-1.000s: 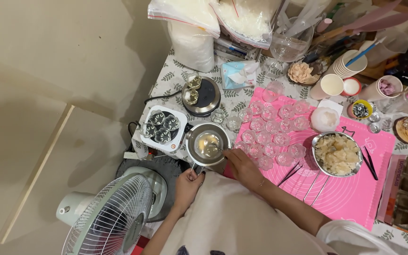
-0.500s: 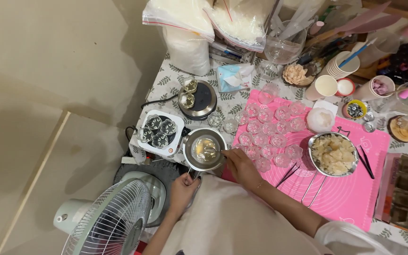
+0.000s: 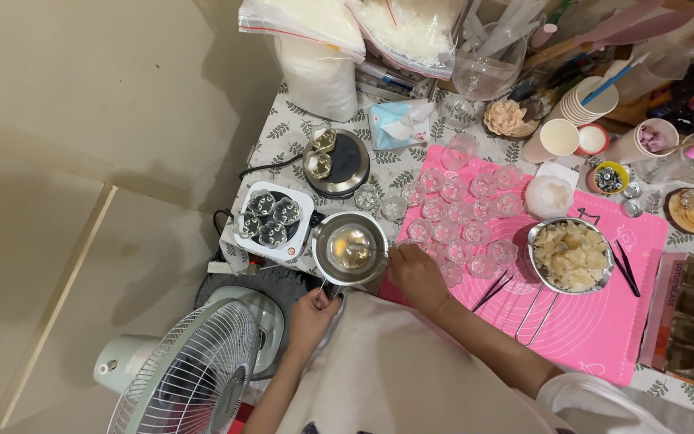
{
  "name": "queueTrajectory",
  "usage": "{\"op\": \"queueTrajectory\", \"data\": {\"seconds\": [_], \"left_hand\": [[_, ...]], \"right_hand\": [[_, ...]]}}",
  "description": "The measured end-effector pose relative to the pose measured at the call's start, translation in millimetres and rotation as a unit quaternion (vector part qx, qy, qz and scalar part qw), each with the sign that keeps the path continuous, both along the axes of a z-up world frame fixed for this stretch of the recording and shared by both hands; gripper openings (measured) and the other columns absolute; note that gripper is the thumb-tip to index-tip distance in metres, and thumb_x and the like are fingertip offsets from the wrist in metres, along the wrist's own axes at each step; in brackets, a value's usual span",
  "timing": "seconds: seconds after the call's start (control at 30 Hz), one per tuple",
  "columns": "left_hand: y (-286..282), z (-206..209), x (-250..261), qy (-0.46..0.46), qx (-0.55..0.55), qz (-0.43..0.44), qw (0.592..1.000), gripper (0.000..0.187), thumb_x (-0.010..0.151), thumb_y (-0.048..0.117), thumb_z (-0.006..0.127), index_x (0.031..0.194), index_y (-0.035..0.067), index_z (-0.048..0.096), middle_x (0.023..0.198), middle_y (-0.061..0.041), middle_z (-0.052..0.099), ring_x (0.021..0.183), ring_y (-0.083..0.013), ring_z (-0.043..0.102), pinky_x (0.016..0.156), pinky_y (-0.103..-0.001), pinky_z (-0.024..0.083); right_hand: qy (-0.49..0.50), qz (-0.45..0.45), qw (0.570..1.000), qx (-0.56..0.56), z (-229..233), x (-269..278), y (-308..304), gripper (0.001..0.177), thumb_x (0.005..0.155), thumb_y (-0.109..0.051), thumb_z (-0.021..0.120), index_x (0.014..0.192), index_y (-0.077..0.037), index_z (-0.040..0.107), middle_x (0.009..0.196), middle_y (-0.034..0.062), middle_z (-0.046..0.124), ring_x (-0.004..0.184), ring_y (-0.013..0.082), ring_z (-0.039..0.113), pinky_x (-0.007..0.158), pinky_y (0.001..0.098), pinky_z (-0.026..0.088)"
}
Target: Preparing and assembling decorative wax candles or melts at a workshop station.
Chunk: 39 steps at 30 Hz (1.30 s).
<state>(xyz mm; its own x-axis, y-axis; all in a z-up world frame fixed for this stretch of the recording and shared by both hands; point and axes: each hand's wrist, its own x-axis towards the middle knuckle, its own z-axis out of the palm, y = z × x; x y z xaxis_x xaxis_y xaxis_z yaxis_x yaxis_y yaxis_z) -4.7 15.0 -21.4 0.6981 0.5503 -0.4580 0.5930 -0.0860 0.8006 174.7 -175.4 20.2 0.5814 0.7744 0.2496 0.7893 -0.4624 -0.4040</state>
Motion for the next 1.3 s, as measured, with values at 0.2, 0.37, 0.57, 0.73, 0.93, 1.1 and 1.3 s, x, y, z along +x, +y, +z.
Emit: {"op": "queueTrajectory", "data": {"seconds": [0.2,0.37,0.57,0.73,0.93,1.1,1.3], "left_hand": [[3,3,3,-0.002,0.010,-0.013,1.000,0.035,0.079,0.020,0.080,0.063,0.002,0.055,0.052,-0.003,0.054,0.049,-0.0081,0.045,0.049,-0.030,0.038],[3,10,8,0.003,0.017,-0.022,1.000,0.034,0.078,0.022,0.081,0.063,0.002,0.057,0.053,-0.004,0.057,0.049,-0.0098,0.049,0.049,-0.030,0.041],[3,7,8,-0.001,0.029,-0.029,0.999,0.032,0.077,0.022,0.081,0.064,0.002,0.058,0.053,-0.005,0.058,0.048,-0.0110,0.051,0.050,-0.031,0.042],[4,6,11,0.009,0.025,-0.034,0.999,0.034,0.079,0.021,0.081,0.065,0.001,0.058,0.054,-0.006,0.058,0.049,-0.0127,0.049,0.050,-0.033,0.042],[7,5,12,-0.026,0.028,-0.042,0.998,0.032,0.078,0.022,0.082,0.065,0.002,0.059,0.055,-0.006,0.059,0.050,-0.0128,0.052,0.050,-0.033,0.044],[7,-3,11,-0.025,0.020,-0.046,0.998,0.032,0.079,0.022,0.082,0.066,0.002,0.059,0.057,-0.007,0.059,0.051,-0.0132,0.051,0.051,-0.033,0.043],[9,-8,11,-0.030,0.030,-0.057,0.997,0.030,0.078,0.021,0.081,0.068,0.003,0.060,0.057,-0.004,0.060,0.051,-0.0114,0.052,0.051,-0.032,0.044]], "right_hand": [[-0.052,0.006,0.996,-0.077,1,3,2,0.015,0.077,-0.009,0.069,0.089,-0.005,0.062,0.087,0.0098,0.060,0.086,0.0264,0.061,0.078,0.0377,0.054],[-0.058,0.033,0.996,-0.053,19,7,0,0.029,0.077,-0.011,0.069,0.103,0.000,0.064,0.090,0.0109,0.058,0.089,0.0267,0.059,0.081,0.0382,0.052],[-0.082,0.072,0.994,0.005,25,14,-11,0.049,0.080,-0.012,0.069,0.125,0.004,0.062,0.094,0.0099,0.056,0.089,0.0247,0.057,0.079,0.0375,0.050],[-0.104,0.074,0.992,0.000,21,15,-12,0.049,0.081,-0.010,0.069,0.127,0.003,0.063,0.093,0.0081,0.056,0.086,0.0227,0.057,0.075,0.0363,0.050],[-0.020,0.030,0.999,0.034,39,8,1,0.043,0.076,-0.007,0.073,0.118,0.002,0.067,0.085,0.0117,0.056,0.077,0.0277,0.058,0.068,0.0406,0.050],[0.025,-0.038,0.994,0.098,41,4,-4,0.020,0.087,-0.004,0.070,0.107,-0.004,0.069,0.083,0.0107,0.058,0.077,0.0289,0.062,0.067,0.0424,0.052],[0.033,-0.015,0.997,0.073,37,-11,-12,0.020,0.086,-0.008,0.072,0.104,-0.001,0.070,0.082,0.0123,0.058,0.074,0.0286,0.061,0.064,0.0410,0.052]]}}
